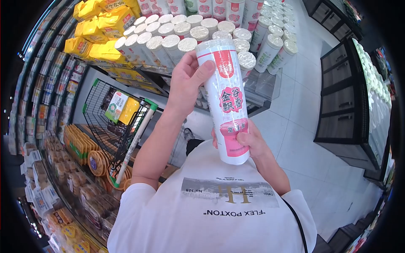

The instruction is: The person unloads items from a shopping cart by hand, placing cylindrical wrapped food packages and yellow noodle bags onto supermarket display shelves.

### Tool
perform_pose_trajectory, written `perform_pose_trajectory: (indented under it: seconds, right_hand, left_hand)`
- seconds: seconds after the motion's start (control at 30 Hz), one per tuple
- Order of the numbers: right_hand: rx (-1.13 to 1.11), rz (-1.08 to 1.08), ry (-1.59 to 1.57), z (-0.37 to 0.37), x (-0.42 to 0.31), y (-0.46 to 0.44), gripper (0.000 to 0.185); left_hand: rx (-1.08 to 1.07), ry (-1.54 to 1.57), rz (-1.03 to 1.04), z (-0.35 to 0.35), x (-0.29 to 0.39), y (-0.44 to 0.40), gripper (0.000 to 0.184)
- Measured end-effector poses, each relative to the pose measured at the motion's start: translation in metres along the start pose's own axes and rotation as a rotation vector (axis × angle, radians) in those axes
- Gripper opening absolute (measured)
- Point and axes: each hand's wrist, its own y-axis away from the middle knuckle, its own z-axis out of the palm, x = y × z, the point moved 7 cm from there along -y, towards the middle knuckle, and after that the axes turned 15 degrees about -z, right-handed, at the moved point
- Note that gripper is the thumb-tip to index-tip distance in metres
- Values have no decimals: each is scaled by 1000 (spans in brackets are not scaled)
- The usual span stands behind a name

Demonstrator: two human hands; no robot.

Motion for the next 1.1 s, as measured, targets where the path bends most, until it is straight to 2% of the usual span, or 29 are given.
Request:
perform_pose_trajectory:
  seconds: [0.1, 0.3, 0.37, 0.47, 0.6, 0.63, 0.7, 0.83, 0.93, 0.97, 1.1]
  right_hand:
    - [38, -6, 79, 1, -3, 2, 84]
    - [55, 3, 58, 0, -1, 4, 80]
    - [-4, -30, 187, -11, 3, 5, 77]
    - [-26, -74, 351, -13, -4, 4, 80]
    - [0, -142, 570, -20, -8, 1, 84]
    - [22, -147, 545, -20, -12, 1, 84]
    - [63, -153, 492, -17, -21, 0, 83]
    - [132, -215, 630, -37, -50, 4, 77]
    - [313, -299, 721, -69, -86, 10, 69]
    - [391, -324, 737, -84, -100, 9, 66]
    - [470, -429, 819, -156, -134, -16, 65]
  left_hand:
    - [-1, -10, -5, 0, -2, -1, 53]
    - [35, -12, -32, -3, -5, 1, 52]
    - [48, -53, 7, -2, -3, 5, 53]
    - [-17, -31, 6, -2, -5, 8, 56]
    - [-63, -187, 73, 20, -9, 16, 59]
    - [-82, -218, 83, 27, -8, 19, 64]
    - [-114, -217, 124, 38, -11, 22, 64]
    - [-168, -112, 130, 34, -29, 21, 56]
    - [-61, -194, 28, 7, -55, 29, 50]
    - [5, -224, 11, -8, -71, 34, 42]
    - [335, -228, -299, -92, -172, 65, 29]
